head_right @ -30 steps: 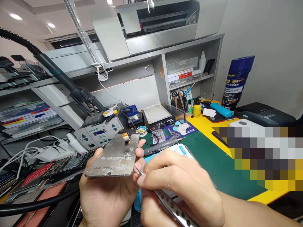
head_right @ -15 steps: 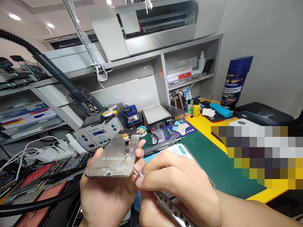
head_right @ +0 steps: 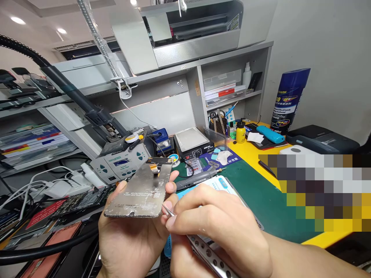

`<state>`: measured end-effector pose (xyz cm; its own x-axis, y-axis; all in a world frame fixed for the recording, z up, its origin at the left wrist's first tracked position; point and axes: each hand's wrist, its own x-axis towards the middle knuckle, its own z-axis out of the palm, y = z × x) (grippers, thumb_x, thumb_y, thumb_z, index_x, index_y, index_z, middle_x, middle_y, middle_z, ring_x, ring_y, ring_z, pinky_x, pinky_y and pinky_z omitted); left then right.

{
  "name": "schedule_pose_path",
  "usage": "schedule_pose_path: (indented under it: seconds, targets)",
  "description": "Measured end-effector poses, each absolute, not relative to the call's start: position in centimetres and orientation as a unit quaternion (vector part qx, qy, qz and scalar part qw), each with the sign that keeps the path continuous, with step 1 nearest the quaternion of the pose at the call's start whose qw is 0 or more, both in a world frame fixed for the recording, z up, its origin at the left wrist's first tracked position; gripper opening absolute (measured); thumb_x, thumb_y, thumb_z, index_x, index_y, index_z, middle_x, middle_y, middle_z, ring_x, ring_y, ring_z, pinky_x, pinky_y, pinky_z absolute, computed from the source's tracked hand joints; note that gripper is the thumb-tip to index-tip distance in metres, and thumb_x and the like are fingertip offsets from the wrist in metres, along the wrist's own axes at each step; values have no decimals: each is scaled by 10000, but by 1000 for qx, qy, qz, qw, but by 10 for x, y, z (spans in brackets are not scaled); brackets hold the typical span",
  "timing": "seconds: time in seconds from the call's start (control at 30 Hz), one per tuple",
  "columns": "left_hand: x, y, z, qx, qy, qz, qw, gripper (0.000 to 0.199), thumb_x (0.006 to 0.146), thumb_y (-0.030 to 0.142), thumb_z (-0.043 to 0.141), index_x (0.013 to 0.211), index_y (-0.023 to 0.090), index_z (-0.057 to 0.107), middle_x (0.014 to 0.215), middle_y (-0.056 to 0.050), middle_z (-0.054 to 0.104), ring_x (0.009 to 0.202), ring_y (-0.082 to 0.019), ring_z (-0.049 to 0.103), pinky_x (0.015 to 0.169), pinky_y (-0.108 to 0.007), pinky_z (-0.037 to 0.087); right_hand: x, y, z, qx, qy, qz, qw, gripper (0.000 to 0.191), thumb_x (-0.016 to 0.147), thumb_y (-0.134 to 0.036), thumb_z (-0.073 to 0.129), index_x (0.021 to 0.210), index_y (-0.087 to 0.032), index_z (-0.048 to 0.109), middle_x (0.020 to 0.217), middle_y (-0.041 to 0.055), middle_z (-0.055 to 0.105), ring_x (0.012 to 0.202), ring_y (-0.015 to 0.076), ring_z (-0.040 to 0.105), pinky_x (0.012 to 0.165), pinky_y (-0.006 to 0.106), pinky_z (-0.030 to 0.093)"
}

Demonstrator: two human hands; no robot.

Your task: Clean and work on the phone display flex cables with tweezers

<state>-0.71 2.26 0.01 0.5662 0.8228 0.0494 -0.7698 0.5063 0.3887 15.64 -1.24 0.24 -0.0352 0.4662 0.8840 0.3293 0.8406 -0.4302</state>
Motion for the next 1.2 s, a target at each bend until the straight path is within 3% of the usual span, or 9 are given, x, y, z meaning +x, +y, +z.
schedule_pose_path:
  seconds: [0.6,0.93,1.2]
  targets:
    - [-4,21,5,202,111,475,849,756,885,569,341,1258,-44,580,873,-136,617,631,-194,577,572,-328,509,156,-17,6,-271,-717,69,639,438,685,88,621,992,-221,664,765,38,719,674,196,736,598,257,626]
    - [-2,15,6,240,119,472,840,794,874,619,318,1275,-11,588,863,-113,599,592,-168,518,452,-277,481,157,-17,-5,-247,-732,130,621,483,677,117,644,1025,-217,668,877,24,745,789,168,745,733,212,638]
    - [-7,15,3,200,97,437,872,782,872,583,372,1293,-46,569,932,-152,658,620,-181,587,527,-293,521,146,-16,-12,-240,-704,152,651,416,703,130,626,982,-174,684,822,36,738,741,159,733,723,212,626]
